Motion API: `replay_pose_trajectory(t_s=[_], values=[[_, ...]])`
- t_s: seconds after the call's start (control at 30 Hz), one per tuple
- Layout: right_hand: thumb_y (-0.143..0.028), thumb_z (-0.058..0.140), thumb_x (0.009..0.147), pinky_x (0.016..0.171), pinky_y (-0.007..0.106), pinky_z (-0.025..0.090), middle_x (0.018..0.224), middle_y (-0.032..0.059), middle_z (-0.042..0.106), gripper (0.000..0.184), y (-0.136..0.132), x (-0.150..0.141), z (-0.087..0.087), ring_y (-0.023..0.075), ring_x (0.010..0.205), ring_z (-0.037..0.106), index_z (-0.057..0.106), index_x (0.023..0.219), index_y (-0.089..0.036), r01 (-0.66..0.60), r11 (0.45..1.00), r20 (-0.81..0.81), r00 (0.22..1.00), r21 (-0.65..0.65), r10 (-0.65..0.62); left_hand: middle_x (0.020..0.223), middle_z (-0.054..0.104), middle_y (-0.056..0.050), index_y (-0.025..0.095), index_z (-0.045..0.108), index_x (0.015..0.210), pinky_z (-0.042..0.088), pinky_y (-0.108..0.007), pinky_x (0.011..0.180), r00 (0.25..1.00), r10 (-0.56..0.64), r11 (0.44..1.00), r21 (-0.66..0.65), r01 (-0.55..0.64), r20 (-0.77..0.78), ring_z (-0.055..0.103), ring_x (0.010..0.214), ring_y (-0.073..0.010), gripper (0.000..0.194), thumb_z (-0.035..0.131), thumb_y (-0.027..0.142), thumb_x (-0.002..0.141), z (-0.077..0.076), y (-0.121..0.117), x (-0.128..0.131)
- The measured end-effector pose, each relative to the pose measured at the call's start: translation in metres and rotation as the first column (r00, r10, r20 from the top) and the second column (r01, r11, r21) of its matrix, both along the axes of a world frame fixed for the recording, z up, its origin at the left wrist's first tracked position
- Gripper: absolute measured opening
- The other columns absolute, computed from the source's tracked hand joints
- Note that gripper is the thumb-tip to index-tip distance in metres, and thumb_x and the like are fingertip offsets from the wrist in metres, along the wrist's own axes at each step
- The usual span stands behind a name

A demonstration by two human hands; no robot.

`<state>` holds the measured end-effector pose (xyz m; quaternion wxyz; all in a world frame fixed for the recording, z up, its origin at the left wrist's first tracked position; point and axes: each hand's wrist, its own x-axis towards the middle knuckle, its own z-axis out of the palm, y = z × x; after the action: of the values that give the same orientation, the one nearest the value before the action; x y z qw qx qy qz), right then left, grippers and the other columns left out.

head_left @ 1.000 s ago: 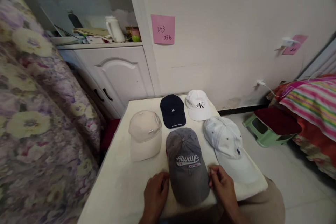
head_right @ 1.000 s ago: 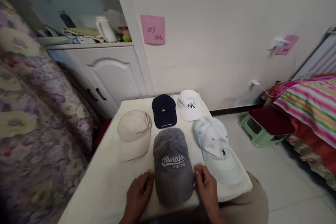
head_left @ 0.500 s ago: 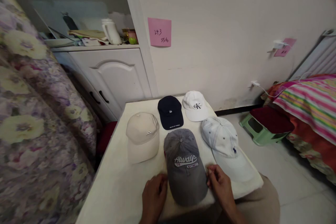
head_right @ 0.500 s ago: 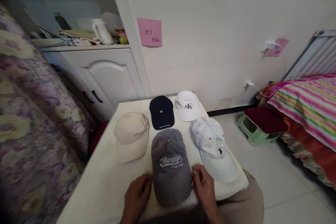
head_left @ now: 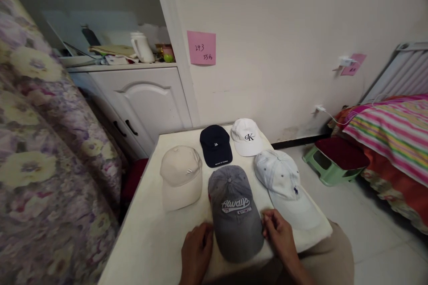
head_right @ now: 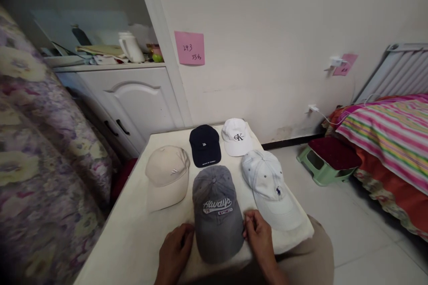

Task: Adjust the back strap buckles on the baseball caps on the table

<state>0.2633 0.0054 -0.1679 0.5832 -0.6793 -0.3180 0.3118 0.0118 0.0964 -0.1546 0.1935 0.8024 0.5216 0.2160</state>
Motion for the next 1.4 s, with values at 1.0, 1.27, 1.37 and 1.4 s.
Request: replay_pose_trajectory(t_s=[1.0,1.27,1.37,1.4], values=[[-0.053,0.056,0.086,0.050,0.027,0.044,0.057,-0.0013,0.058,0.035,-0.0010,-0.0001,-0.0012,0.0178,0.049,0.056,0.063,0.083,-0.019,-0.016,1.000,0.013,1.000,0.003,0.016,0.082,0.073,-0.003,0.024,0.069,0.085,0.044,-0.034,0.072,1.000,0.007,1.000,-0.028,-0.006,0.008,0.066,0.078,-0.0227,0.027,0.044,0.031,0.093,0.0030,-0.0007,0.0008],[-0.055,0.055,0.085,0.049,0.027,0.044,0.059,-0.0008,0.059,0.036,-0.0002,-0.0005,-0.0039,0.0175,0.048,0.056,0.062,0.083,-0.019,-0.021,1.000,-0.001,1.000,-0.003,0.021,0.084,0.073,-0.003,0.023,0.069,0.088,0.044,-0.035,0.076,1.000,-0.009,0.999,-0.052,0.009,0.008,0.065,0.081,-0.0227,0.026,0.044,0.028,0.093,0.0004,-0.0002,-0.0004],[-0.055,0.056,0.085,0.048,0.026,0.044,0.057,-0.0017,0.058,0.036,-0.0008,-0.0004,-0.0040,0.0176,0.048,0.055,0.062,0.084,-0.019,-0.018,1.000,-0.004,1.000,-0.009,0.018,0.085,0.073,-0.003,0.023,0.069,0.089,0.044,-0.035,0.075,1.000,-0.002,0.999,-0.051,0.002,0.010,0.065,0.082,-0.0226,0.025,0.045,0.027,0.092,0.0002,-0.0001,-0.0008],[-0.055,0.056,0.085,0.048,0.026,0.044,0.056,-0.0019,0.057,0.036,-0.0010,-0.0005,-0.0039,0.0176,0.048,0.056,0.062,0.084,-0.019,-0.014,1.000,-0.001,1.000,-0.012,0.014,0.084,0.072,-0.003,0.023,0.069,0.089,0.044,-0.035,0.075,1.000,0.000,0.999,-0.052,0.000,0.010,0.065,0.081,-0.0226,0.025,0.045,0.027,0.092,0.0002,-0.0001,-0.0008]])
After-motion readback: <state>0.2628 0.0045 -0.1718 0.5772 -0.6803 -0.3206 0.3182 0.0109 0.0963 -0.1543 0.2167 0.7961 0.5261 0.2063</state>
